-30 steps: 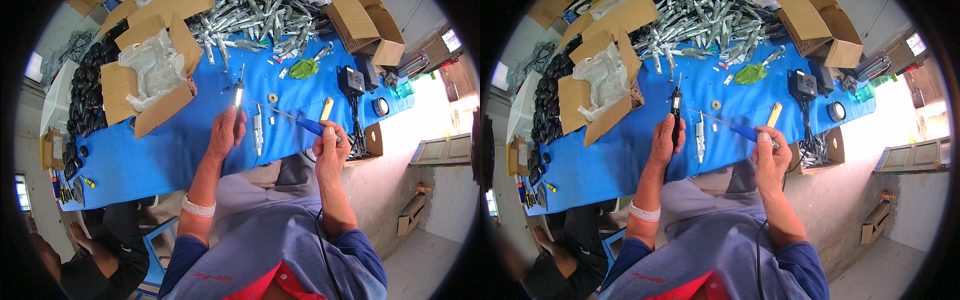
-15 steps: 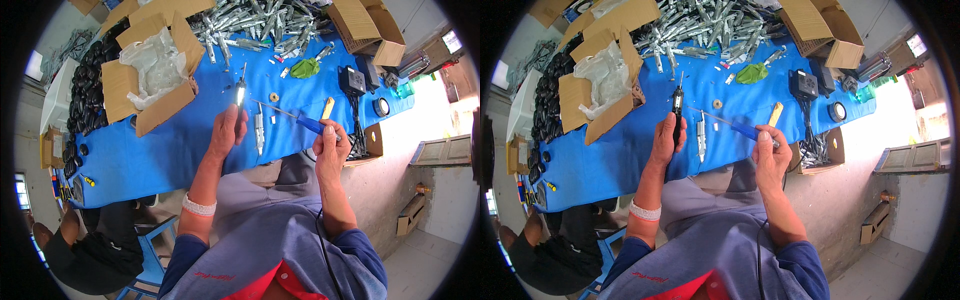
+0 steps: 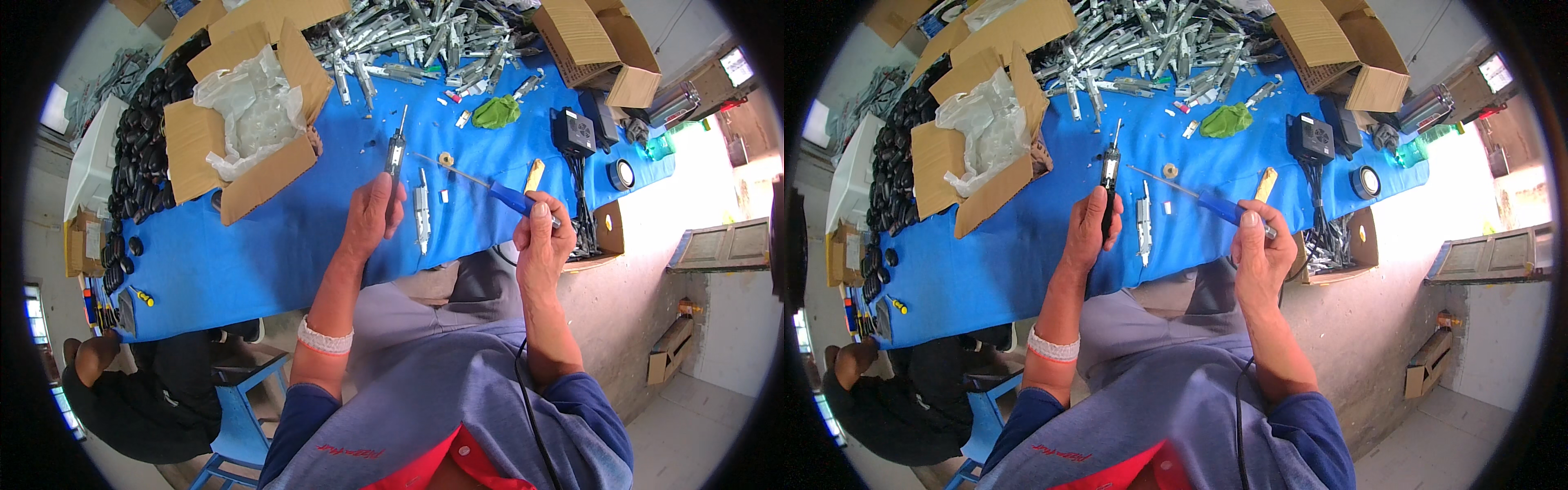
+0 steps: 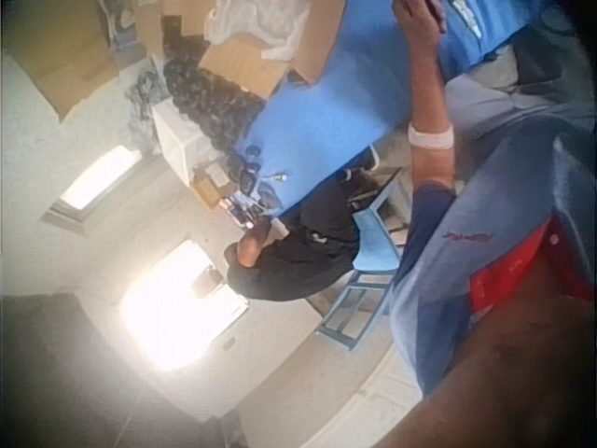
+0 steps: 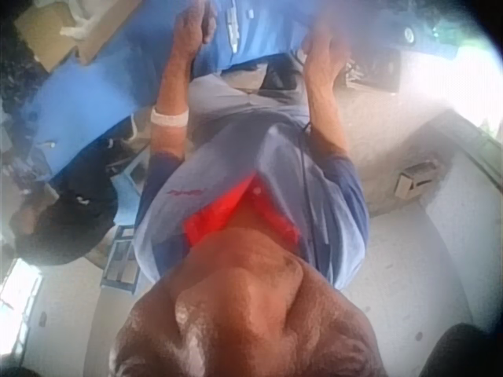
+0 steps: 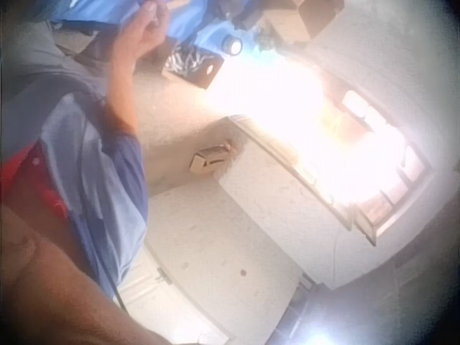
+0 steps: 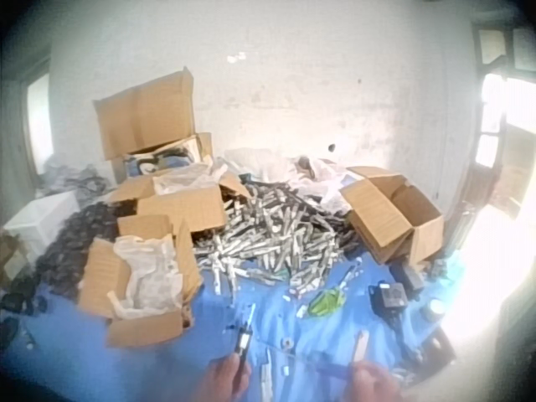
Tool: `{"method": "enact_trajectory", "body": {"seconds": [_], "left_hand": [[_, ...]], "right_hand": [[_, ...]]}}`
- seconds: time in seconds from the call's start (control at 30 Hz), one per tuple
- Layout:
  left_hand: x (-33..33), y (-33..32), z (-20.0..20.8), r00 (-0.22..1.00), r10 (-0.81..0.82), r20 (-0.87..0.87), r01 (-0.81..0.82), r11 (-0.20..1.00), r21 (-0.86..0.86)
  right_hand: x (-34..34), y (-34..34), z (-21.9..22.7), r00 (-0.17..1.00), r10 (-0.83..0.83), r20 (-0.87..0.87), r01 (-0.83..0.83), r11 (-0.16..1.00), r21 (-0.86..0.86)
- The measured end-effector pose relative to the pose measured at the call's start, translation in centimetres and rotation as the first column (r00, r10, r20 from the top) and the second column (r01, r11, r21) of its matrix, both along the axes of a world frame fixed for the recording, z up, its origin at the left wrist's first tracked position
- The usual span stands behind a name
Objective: The person assembles a small electronic device by hand using a screwdriver and tweezers to fit components into a plastic casing.
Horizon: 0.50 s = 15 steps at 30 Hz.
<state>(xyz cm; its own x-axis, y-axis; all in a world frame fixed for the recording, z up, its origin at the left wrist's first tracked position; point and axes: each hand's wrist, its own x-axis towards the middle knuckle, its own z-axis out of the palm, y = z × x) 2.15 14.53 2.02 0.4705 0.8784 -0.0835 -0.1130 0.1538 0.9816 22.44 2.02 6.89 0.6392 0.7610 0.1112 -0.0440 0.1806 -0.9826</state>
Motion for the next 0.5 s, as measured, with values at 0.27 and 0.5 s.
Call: {"method": "enact_trajectory", "body": {"seconds": [0.27, 0.5], "left_hand": [[-0.01, -0.05, 0.01, 0.999, 0.002, -0.044, -0.001, 1.000, 0.009], [0.15, -0.12, -0.01, 0.996, -0.007, -0.086, 0.007, 1.000, 0.004]], "right_hand": [[0.13, 0.29, 0.07, 1.000, 0.004, 0.006, -0.004, 1.000, 0.021], [0.28, 0.44, 0.30, 0.999, -0.029, 0.025, 0.029, 0.999, 0.023]]}}
